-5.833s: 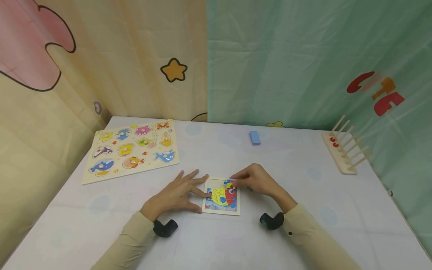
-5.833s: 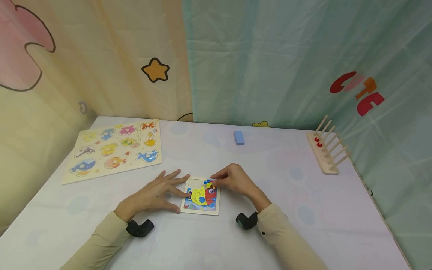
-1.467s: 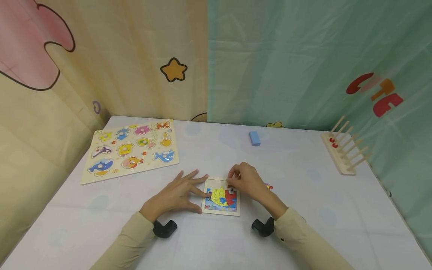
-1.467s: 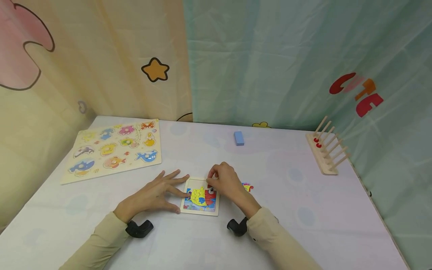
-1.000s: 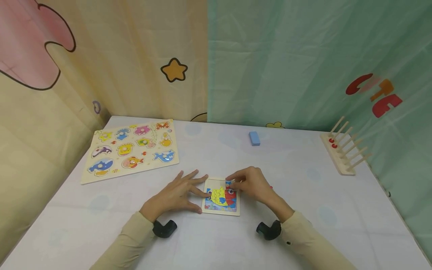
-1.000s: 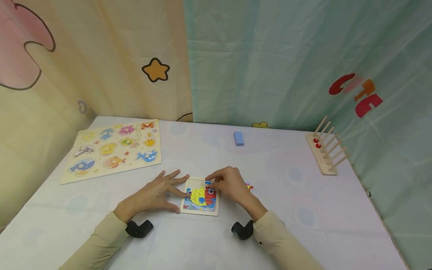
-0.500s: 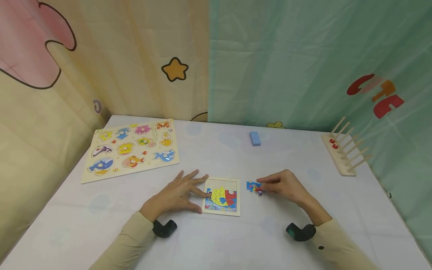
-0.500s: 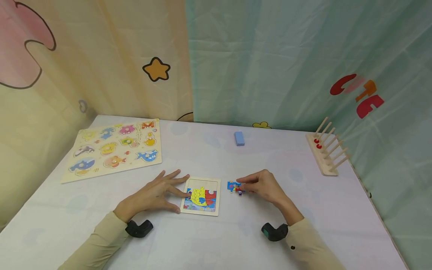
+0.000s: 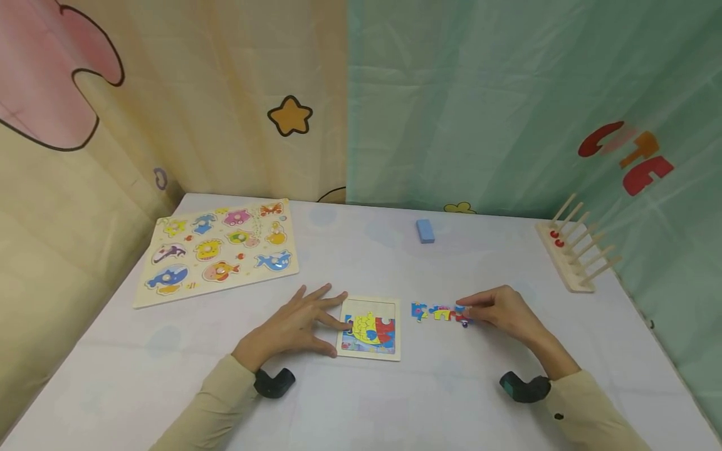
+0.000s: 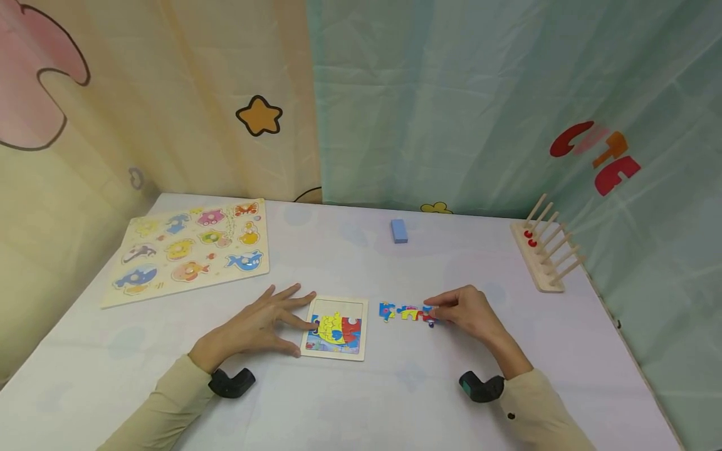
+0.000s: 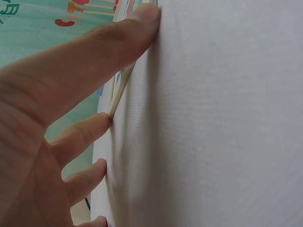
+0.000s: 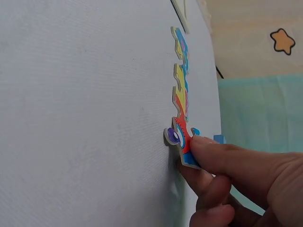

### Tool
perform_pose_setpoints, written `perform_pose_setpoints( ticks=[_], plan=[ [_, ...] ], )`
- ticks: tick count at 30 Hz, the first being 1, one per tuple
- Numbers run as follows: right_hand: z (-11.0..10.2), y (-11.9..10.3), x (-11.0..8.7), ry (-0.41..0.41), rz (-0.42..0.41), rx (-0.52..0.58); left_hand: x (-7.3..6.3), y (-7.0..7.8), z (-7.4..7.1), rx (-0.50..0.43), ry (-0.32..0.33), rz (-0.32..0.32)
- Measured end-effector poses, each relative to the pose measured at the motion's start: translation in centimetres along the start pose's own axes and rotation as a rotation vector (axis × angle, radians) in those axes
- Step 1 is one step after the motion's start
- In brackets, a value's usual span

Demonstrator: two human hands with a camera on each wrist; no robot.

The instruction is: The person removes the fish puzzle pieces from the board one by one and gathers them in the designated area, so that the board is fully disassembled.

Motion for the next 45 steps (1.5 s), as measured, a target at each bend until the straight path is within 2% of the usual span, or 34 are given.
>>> perform_pose_setpoints(
  ticks=[9, 15, 23, 28, 33, 38, 45],
  plan=[
    [-0.1, -0.2, 0.2, 0.077, 0.046, -0.128, 0.0, 0.1, -0.1, -0.024, -0.001, -0.002],
    [0.1, -0.8, 0.5, 0.100, 0.019, -0.163, -0.1, 0.0, -0.1, -0.023, -0.004, -0.004],
    [-0.1, -1.0, 0.5, 0.088, -0.004, -0.163, -0.1, 0.0, -0.1, -0.017, -0.007, -0.005],
    [0.0, -2.1, 0.8, 0.141, -0.045, -0.159, -0.1, 0.0, 0.0, -0.016, -0.005, -0.002],
    [2.1, -4.5, 1.1, 0.122, -0.108, -0.103, 0.0, 0.1, -0.1, -0.010, -0.005, 0.003],
    [5.6, -7.8, 1.4, 0.064, -0.176, -0.076, 0.0, 0.1, -0.1, -0.006, -0.011, 0.001],
    [10.8, -12.3, 1.0, -0.077, -0.262, -0.024, 0.0, 0.1, -0.1, -0.004, -0.020, 0.000]
  ],
)
Point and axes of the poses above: each hand's wrist, its own x-axis towards the middle knuckle, its own z-axis out of the palm, y = z × x, the point moved 8 cm from there along x, towards the middle knuckle, and after that the axes turned 11 degrees about y, right-handed, at the moved point
